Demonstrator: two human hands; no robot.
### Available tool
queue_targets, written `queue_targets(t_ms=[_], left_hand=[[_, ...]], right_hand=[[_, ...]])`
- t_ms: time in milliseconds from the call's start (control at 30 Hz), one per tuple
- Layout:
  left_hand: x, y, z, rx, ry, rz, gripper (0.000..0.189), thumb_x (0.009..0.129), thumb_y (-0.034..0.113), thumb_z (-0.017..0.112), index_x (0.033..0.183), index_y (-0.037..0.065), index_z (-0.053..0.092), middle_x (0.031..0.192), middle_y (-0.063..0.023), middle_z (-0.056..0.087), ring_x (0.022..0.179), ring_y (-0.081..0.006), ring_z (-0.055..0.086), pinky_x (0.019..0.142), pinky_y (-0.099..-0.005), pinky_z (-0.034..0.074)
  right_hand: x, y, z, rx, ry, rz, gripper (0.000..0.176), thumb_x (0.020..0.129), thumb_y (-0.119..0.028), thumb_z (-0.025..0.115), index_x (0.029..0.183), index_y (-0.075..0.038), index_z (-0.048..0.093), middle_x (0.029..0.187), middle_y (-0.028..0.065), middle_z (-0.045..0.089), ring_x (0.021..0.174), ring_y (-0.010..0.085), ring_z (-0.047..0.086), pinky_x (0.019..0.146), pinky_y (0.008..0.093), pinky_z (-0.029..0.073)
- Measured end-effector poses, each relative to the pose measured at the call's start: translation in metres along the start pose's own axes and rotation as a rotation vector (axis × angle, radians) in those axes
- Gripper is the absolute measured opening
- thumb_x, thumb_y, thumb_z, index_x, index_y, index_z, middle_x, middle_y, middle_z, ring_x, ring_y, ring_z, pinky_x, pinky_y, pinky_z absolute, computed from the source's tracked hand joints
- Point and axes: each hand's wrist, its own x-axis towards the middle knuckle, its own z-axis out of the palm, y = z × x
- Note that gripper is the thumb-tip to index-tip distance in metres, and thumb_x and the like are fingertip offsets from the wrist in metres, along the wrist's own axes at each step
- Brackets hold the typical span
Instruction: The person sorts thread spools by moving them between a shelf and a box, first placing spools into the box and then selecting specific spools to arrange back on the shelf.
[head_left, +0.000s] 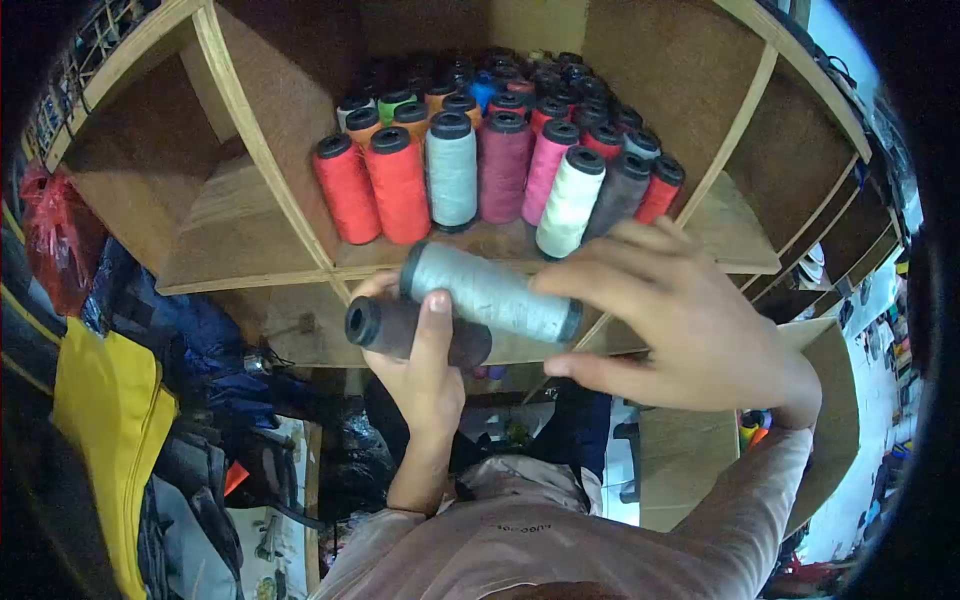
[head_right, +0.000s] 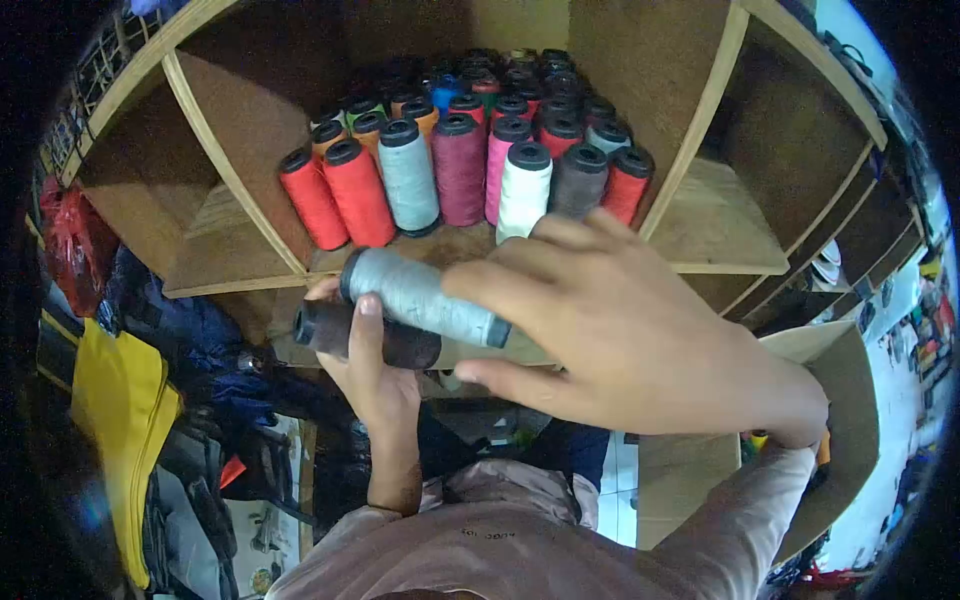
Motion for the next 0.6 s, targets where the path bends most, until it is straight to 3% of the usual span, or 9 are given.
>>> queue_targets(t_ms=[167, 367, 433, 467, 567, 600], left_hand=[[-0.004, 0.003, 0.019, -0.237, 0.007, -0.106, 0.037, 0.092, 0.014, 0.068, 0.121, 0.004, 0.047, 0.109, -0.0075, 0.057, 0.099, -0.0161, 0.057, 0.09, -0.035, 0.048], [-0.002, 0.005, 0.012, -0.249, -0.059, -0.23, 0.037, 0.094, 0.019, 0.065, 0.122, 0.003, 0.047, 0.112, -0.0104, 0.058, 0.103, -0.0213, 0.06, 0.073, -0.038, 0.057], [-0.001, 0.005, 0.002, -0.152, -0.05, -0.1, 0.038, 0.093, 0.02, 0.065, 0.122, 0.005, 0.046, 0.112, -0.0123, 0.057, 0.1, -0.0233, 0.062, 0.063, -0.0359, 0.057], [-0.001, 0.008, -0.005, -0.135, -0.084, -0.063, 0.039, 0.091, 0.022, 0.066, 0.122, 0.007, 0.046, 0.112, -0.0128, 0.056, 0.098, -0.0258, 0.063, 0.063, -0.0354, 0.057], [-0.001, 0.009, -0.025, -0.194, -0.173, 0.1, 0.033, 0.09, 0.018, 0.065, 0.113, 0.008, 0.045, 0.091, -0.0117, 0.056, 0.082, -0.0223, 0.059, 0.061, -0.0353, 0.054], [0.0, 0.01, -0.026, -0.19, -0.176, 0.094, 0.033, 0.09, 0.018, 0.065, 0.113, 0.008, 0.045, 0.091, -0.0117, 0.056, 0.082, -0.0223, 0.059, 0.061, -0.0353, 0.054]], right_hand=[[0.01, 0.002, -0.003, -0.019, 0.02, -0.03, 0.047, 0.077, -0.027, 0.079, 0.116, -0.008, 0.063, 0.108, 0.0095, 0.065, 0.097, 0.029, 0.061, 0.085, 0.0426, 0.045], [0.026, 0.016, -0.012, 0.057, 0.21, -0.079, 0.046, 0.07, -0.018, 0.08, 0.111, -0.006, 0.064, 0.1, 0.0106, 0.066, 0.091, 0.0292, 0.065, 0.083, 0.0403, 0.048], [0.034, 0.022, -0.019, 0.216, 0.252, -0.011, 0.044, 0.07, -0.021, 0.079, 0.106, -0.003, 0.062, 0.097, 0.0145, 0.066, 0.088, 0.0314, 0.065, 0.078, 0.0393, 0.051], [0.038, 0.025, -0.021, 0.198, 0.233, 0.005, 0.044, 0.071, -0.021, 0.079, 0.107, -0.002, 0.061, 0.096, 0.0154, 0.065, 0.088, 0.0321, 0.065, 0.078, 0.0395, 0.05], [0.048, 0.034, -0.019, 0.13, 0.164, 0.064, 0.042, 0.073, -0.023, 0.078, 0.106, -0.003, 0.062, 0.094, 0.0167, 0.065, 0.088, 0.0333, 0.064, 0.078, 0.0407, 0.05], [0.051, 0.037, -0.016, 0.075, 0.104, 0.092, 0.041, 0.074, -0.024, 0.077, 0.106, -0.003, 0.062, 0.092, 0.0172, 0.065, 0.088, 0.0337, 0.063, 0.079, 0.0417, 0.049]])
